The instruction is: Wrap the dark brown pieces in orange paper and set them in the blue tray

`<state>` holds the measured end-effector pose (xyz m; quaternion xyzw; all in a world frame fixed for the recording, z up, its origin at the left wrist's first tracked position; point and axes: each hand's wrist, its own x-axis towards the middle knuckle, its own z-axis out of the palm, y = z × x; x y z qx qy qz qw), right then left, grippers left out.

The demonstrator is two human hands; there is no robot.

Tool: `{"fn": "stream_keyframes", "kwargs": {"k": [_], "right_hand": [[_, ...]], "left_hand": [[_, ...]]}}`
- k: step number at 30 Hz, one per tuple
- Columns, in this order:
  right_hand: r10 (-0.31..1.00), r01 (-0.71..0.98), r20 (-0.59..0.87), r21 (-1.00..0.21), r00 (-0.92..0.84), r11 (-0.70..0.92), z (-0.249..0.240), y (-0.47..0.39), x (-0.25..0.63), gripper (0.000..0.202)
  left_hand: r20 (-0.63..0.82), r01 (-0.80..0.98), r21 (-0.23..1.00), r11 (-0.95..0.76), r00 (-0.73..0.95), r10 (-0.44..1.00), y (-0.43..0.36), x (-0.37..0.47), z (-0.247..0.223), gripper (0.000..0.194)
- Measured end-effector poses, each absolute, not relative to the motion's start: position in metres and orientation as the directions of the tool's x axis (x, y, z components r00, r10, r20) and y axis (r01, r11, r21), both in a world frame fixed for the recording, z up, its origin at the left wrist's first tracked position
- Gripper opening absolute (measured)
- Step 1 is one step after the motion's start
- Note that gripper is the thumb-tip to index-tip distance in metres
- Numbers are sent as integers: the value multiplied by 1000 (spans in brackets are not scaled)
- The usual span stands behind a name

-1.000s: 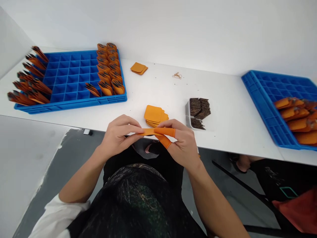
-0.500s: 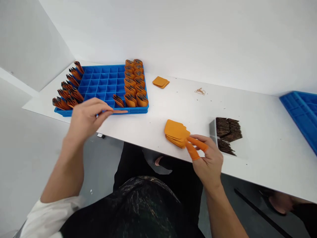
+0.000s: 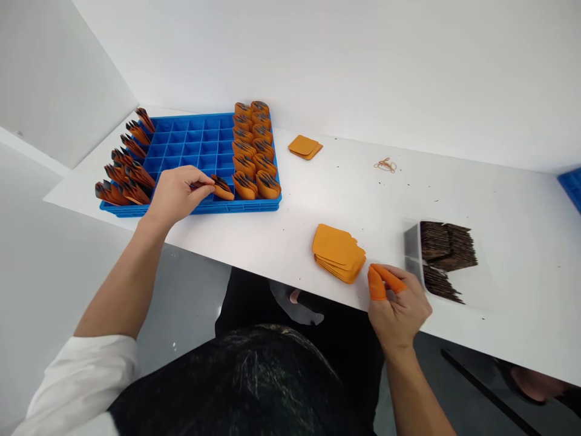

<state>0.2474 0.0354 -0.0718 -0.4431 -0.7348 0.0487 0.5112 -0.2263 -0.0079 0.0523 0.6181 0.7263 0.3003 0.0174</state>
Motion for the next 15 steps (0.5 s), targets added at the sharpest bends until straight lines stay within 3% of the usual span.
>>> {"fn": "stream_keyframes", "kwargs": {"k": [3,6,10,13,15], "right_hand": [[723,602,687,-549,-70,580,-72,35,248,13],[741,601,669,-572,-52,558,-73,34,248,15],[751,607,659,-580,-42,543,-73,34,248,18],[745,599,665,-579,-46,554,-72,34,248,18],[740,594,671,-578,-43,559,-73,34,248,17]], "left_hand": [[321,796,600,82,-333,887,-8,-226,47,21],[207,656,742,137,-418,884,-7,-221,43,19],[93,490,863,124,-395,914,-4,-215,38,18],[63,488,861,141,-379,923,-2,-216,35,19],[128,608,773,181,-429,894,-3,-218,34,20]]}}
